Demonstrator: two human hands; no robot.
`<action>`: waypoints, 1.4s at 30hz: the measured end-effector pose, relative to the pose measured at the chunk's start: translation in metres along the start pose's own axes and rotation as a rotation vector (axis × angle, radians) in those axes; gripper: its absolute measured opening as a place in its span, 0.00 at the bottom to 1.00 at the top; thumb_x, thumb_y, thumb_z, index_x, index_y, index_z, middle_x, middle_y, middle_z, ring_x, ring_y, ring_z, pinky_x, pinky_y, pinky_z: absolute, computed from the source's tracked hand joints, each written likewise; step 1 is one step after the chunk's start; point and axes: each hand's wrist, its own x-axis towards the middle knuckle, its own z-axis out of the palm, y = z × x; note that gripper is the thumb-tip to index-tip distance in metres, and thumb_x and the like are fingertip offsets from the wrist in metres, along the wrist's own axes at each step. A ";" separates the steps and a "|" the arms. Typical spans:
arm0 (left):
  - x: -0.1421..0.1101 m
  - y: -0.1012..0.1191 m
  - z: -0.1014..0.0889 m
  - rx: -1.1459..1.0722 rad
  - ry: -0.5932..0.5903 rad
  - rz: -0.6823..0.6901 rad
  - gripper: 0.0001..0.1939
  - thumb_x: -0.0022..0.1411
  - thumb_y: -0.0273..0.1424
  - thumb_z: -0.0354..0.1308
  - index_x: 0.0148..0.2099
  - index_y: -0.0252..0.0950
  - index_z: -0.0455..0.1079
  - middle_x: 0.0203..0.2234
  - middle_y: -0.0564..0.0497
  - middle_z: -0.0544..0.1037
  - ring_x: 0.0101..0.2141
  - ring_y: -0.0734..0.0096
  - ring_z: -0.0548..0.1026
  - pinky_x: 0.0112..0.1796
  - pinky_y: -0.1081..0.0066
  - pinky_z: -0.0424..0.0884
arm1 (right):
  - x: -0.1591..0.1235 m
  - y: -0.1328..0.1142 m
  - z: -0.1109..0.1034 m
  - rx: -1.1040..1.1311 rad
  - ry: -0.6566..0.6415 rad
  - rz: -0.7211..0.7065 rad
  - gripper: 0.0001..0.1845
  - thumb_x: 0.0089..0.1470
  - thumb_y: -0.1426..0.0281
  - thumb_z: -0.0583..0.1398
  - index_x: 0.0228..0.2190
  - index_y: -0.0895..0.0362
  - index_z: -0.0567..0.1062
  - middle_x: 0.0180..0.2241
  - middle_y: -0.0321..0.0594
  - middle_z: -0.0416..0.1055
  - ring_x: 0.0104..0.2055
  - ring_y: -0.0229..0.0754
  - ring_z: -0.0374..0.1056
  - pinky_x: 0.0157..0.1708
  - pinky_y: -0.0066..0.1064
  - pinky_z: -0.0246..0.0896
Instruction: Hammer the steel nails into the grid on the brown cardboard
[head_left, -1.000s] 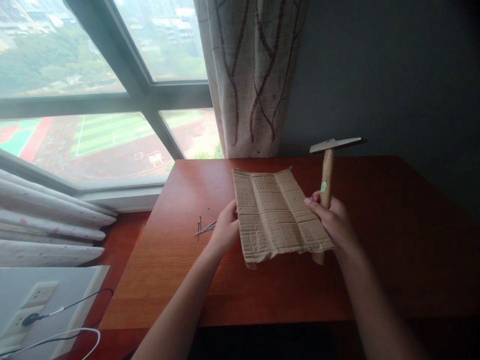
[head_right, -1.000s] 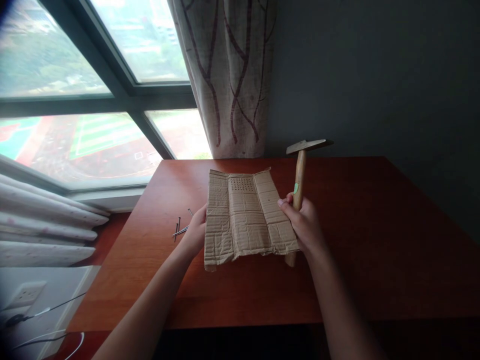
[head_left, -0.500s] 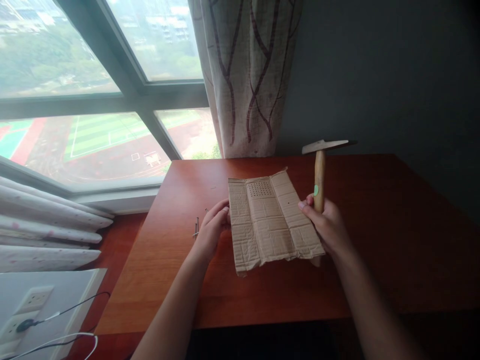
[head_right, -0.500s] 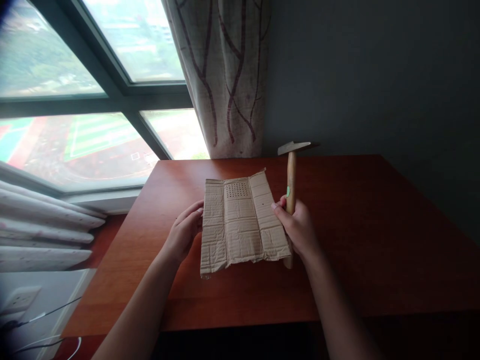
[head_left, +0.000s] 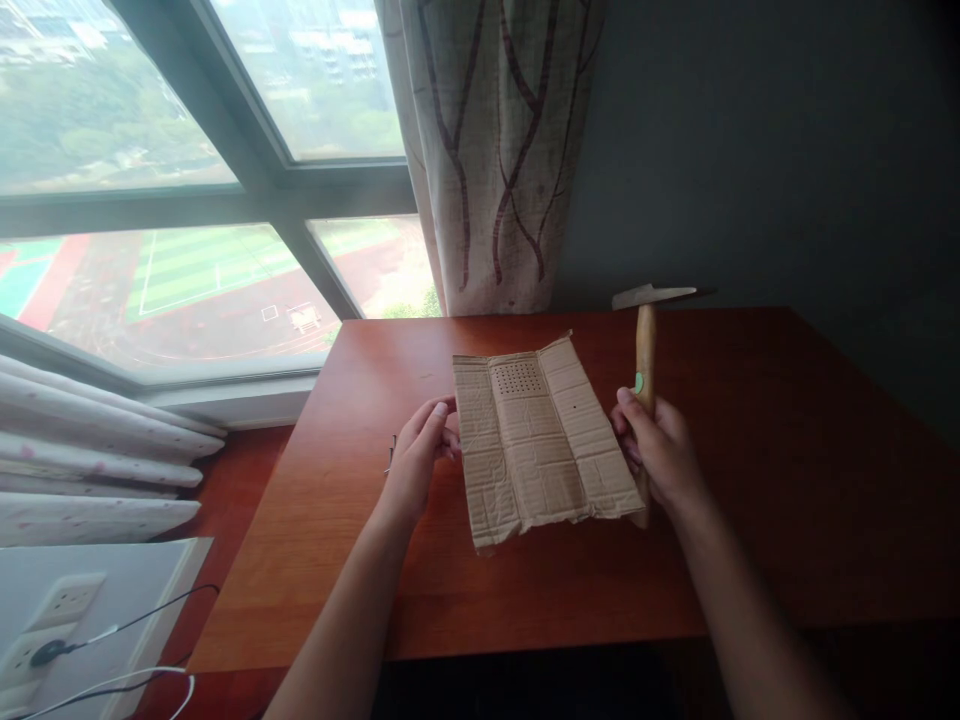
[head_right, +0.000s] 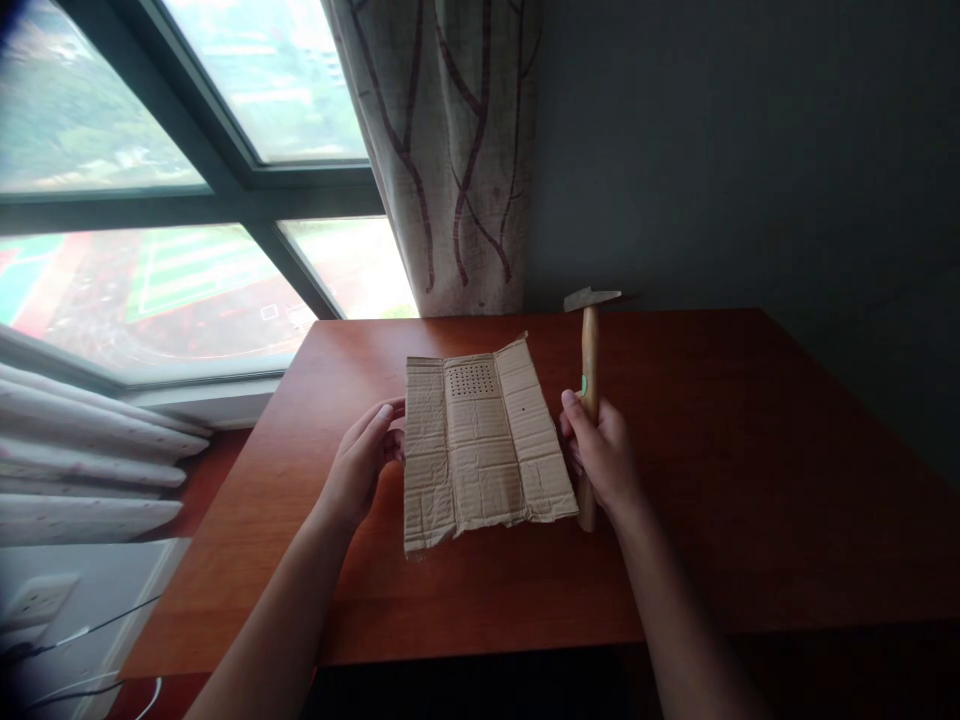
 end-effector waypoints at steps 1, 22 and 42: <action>0.000 0.000 -0.001 0.026 0.005 0.004 0.25 0.63 0.48 0.59 0.53 0.33 0.73 0.21 0.55 0.70 0.24 0.73 0.67 0.28 0.74 0.65 | 0.002 -0.001 -0.001 -0.011 0.002 -0.024 0.27 0.58 0.47 0.63 0.22 0.54 0.64 0.14 0.26 0.52 0.13 0.29 0.45 0.12 0.25 0.38; -0.009 0.044 0.050 1.511 -0.306 0.758 0.19 0.74 0.36 0.48 0.62 0.38 0.68 0.62 0.46 0.72 0.55 0.49 0.69 0.48 0.51 0.68 | 0.061 -0.006 0.021 0.088 0.129 -0.464 0.29 0.60 0.48 0.61 0.18 0.53 0.61 0.14 0.28 0.56 0.12 0.29 0.49 0.10 0.25 0.44; -0.012 0.038 0.049 1.519 -0.272 0.747 0.21 0.75 0.36 0.45 0.63 0.38 0.67 0.65 0.47 0.69 0.56 0.49 0.68 0.49 0.50 0.66 | 0.079 0.000 0.030 0.091 0.161 -0.494 0.28 0.59 0.47 0.61 0.20 0.53 0.61 0.15 0.27 0.57 0.12 0.29 0.50 0.10 0.25 0.43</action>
